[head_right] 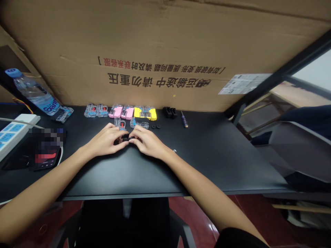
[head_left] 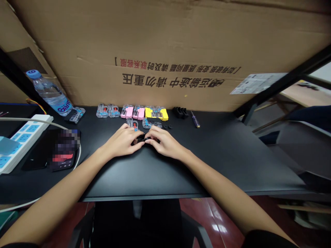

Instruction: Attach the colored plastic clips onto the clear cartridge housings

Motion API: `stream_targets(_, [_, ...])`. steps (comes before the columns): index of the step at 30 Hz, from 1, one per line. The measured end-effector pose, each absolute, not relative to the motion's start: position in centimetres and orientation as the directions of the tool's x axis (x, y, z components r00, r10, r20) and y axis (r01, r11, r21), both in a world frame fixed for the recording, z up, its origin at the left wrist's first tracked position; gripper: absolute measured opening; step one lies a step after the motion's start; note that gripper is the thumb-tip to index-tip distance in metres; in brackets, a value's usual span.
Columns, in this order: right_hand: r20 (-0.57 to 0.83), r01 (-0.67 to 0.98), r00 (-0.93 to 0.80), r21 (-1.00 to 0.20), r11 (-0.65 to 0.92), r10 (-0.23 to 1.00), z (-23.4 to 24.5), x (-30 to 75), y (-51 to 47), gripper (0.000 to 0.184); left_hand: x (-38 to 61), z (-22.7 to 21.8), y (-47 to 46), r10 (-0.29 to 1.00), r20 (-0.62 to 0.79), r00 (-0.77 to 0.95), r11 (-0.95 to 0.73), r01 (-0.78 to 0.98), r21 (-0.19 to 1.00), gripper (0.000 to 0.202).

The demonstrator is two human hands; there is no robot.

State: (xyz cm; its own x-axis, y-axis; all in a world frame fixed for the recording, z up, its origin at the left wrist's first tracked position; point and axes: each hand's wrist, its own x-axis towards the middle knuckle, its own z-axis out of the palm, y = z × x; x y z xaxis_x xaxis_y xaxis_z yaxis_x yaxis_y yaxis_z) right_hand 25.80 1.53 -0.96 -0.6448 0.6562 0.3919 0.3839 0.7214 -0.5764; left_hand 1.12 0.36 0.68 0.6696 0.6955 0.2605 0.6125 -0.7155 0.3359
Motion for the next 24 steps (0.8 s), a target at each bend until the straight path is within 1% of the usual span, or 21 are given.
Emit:
stream_targets(6, [0.406,0.383,-0.644,-0.563,0.732,0.649,-1.0,25.7,1.5,0.010,1.1,0.7,0.4,0.693,0.264,0.671,-0.719,0.611,0.331,0.024])
stream_targets(10, [0.393,0.353,-0.647,-0.605,0.713,0.654,0.3,26.4,1.8,0.018,1.1,0.7,0.3,0.695,0.266,0.668,-0.716,0.605,0.350,0.027])
stream_targets(12, [0.424,0.382,-0.566,-0.625,0.681,0.707,1.3,27.6,2.4,0.023,1.2,0.8,0.1,0.688,0.260,0.677,-0.720,0.592,0.362,0.030])
stream_targets(15, [0.482,0.541,-0.333,-0.607,0.583,0.811,2.2,30.6,4.3,0.030,1.4,0.9,0.0,0.679,0.258,0.687,-0.726,0.578,0.373,0.031])
stream_targets(17, [0.433,0.661,-0.295,-0.551,0.509,0.852,2.1,33.0,5.8,0.028,1.4,0.9,-0.1,0.672,0.265,0.691,-0.733,0.568,0.375,0.031])
stream_targets(19, [0.324,0.739,-0.334,-0.493,0.459,0.885,1.4,35.0,7.1,0.024,1.3,0.8,0.0,0.659,0.274,0.701,-0.745,0.556,0.369,0.032])
stream_targets(22, [0.164,0.777,-0.359,-0.493,0.391,0.919,0.2,36.7,8.3,0.031,1.1,0.7,0.2,0.634,0.278,0.722,-0.767,0.540,0.346,0.033])
stream_targets(24, [0.116,0.775,-0.367,-0.510,0.373,0.923,-0.4,36.9,8.7,0.034,1.0,0.6,0.3,0.623,0.274,0.733,-0.777,0.538,0.328,0.034])
